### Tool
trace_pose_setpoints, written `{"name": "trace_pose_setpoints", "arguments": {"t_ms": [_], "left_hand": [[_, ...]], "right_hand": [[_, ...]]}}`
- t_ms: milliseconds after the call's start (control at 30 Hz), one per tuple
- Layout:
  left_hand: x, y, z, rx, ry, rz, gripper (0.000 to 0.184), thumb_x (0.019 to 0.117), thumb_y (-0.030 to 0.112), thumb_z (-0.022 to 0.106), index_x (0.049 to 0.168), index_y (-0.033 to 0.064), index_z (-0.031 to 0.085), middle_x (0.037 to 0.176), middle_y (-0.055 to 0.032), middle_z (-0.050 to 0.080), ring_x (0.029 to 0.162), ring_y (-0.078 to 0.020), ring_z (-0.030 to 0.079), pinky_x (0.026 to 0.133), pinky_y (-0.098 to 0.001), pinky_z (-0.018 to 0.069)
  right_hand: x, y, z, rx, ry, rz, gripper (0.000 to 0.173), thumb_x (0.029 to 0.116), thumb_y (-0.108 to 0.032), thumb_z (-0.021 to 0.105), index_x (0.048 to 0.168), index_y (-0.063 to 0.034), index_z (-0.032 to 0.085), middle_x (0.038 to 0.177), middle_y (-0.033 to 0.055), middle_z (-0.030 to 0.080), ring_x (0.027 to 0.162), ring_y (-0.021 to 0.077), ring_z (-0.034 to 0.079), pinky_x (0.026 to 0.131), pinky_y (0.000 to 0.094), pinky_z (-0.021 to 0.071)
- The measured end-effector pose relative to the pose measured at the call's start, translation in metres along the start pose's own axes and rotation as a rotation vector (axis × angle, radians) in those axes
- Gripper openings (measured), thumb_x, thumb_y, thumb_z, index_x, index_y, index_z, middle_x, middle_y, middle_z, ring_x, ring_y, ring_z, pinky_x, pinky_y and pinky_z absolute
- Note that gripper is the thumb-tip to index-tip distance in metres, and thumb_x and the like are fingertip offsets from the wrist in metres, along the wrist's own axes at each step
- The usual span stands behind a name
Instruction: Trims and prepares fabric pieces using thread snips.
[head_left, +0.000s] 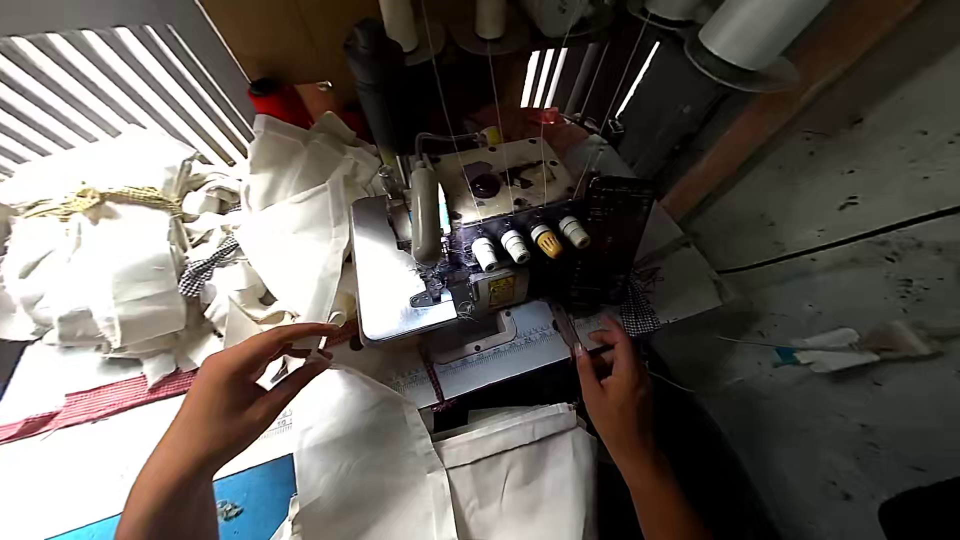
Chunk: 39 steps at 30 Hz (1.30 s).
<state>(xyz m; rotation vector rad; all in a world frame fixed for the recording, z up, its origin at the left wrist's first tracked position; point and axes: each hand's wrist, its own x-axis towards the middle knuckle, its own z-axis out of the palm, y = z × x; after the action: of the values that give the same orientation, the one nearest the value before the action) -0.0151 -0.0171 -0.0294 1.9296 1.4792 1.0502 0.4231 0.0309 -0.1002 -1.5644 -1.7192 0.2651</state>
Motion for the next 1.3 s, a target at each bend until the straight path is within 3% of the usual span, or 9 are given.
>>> {"name": "trace_pose_setpoints", "arguments": {"t_ms": [200,300,467,733,900,1067,1133,1200,1300], "left_hand": [[-0.004,0.02,-0.001,0.01,0.081,0.086,0.035,0.0945,0.028,0.071,0.128,0.0166,0.069,0.125,-0.0027,0.071,0.103,-0.0121,0.071,0.088,-0.0277,0.0595],[-0.005,0.032,0.003,-0.027,0.092,-0.046,0.039,0.0934,0.028,0.071,0.129,0.0136,0.066,0.127,-0.0009,0.07,0.086,-0.0076,0.072,0.074,-0.0224,0.0607],[-0.012,0.042,0.024,-0.152,0.092,-0.193,0.046,0.0877,0.029,0.078,0.13,0.0163,0.066,0.129,0.0012,0.07,0.079,-0.0097,0.074,0.066,-0.0225,0.0628],[-0.03,0.066,0.019,-0.306,0.171,-0.17,0.046,0.0869,0.014,0.08,0.13,0.0121,0.064,0.126,-0.0036,0.071,0.08,-0.0125,0.074,0.071,-0.0252,0.0639],[-0.022,0.064,0.027,-0.232,0.219,-0.135,0.043,0.0882,0.022,0.079,0.129,0.0137,0.067,0.107,-0.0008,0.076,0.074,-0.0101,0.073,0.067,-0.022,0.0623],[-0.025,0.066,0.043,-0.274,0.179,-0.157,0.045,0.0885,0.021,0.077,0.132,0.0143,0.066,0.126,-0.0007,0.07,0.076,-0.0103,0.072,0.068,-0.0218,0.0625],[-0.023,0.067,0.046,-0.286,0.164,-0.161,0.046,0.0883,0.02,0.078,0.133,0.0148,0.066,0.129,-0.0006,0.069,0.077,-0.0109,0.073,0.068,-0.0226,0.0632],[-0.022,0.068,0.049,-0.283,0.129,-0.169,0.047,0.0889,0.018,0.078,0.134,0.0157,0.066,0.129,0.0007,0.069,0.078,-0.0089,0.073,0.07,-0.0228,0.0633],[-0.021,0.07,0.056,-0.298,0.09,-0.206,0.046,0.0891,0.012,0.078,0.134,0.014,0.067,0.126,0.001,0.071,0.077,-0.0063,0.072,0.07,-0.0223,0.0625]], "right_hand": [[0.008,0.008,0.005,-0.107,-0.039,0.03,0.076,0.0963,-0.025,0.068,0.158,0.0007,0.033,0.125,0.0118,0.07,0.067,0.0197,0.068,0.058,0.0414,0.0574],[0.013,0.005,0.003,-0.139,-0.048,0.027,0.076,0.0973,-0.027,0.067,0.159,-0.0009,0.032,0.121,0.0101,0.073,0.064,0.02,0.068,0.055,0.0417,0.0567],[0.017,0.002,0.0,-0.178,-0.05,0.017,0.071,0.0988,-0.031,0.065,0.158,-0.0023,0.037,0.116,0.0107,0.074,0.068,0.0241,0.07,0.056,0.0452,0.0569],[0.008,0.007,-0.001,-0.101,-0.074,0.049,0.079,0.0978,-0.03,0.067,0.161,-0.0005,0.028,0.126,0.0079,0.072,0.068,0.0198,0.069,0.057,0.0421,0.0574],[0.009,0.008,0.001,-0.107,-0.068,0.039,0.079,0.0975,-0.031,0.067,0.161,-0.0012,0.029,0.125,0.0095,0.071,0.065,0.02,0.068,0.056,0.0423,0.057],[0.009,0.005,-0.003,-0.099,-0.068,0.026,0.077,0.0979,-0.029,0.067,0.16,-0.0006,0.031,0.125,0.0102,0.072,0.068,0.0205,0.07,0.058,0.042,0.0584],[0.007,-0.003,-0.007,-0.055,-0.04,-0.002,0.072,0.0983,-0.029,0.066,0.156,0.0009,0.037,0.115,0.0089,0.074,0.066,0.0161,0.067,0.056,0.0365,0.0572],[0.003,-0.019,-0.009,-0.017,-0.077,-0.043,0.053,0.0973,-0.031,0.066,0.14,-0.0003,0.057,0.088,0.0033,0.071,0.06,0.012,0.061,0.052,0.0323,0.0531],[-0.004,-0.051,-0.003,0.106,-0.444,-0.027,0.042,0.0909,-0.034,0.069,0.125,-0.0094,0.069,0.075,-0.0014,0.065,0.06,0.0106,0.059,0.055,0.034,0.0523]]}}
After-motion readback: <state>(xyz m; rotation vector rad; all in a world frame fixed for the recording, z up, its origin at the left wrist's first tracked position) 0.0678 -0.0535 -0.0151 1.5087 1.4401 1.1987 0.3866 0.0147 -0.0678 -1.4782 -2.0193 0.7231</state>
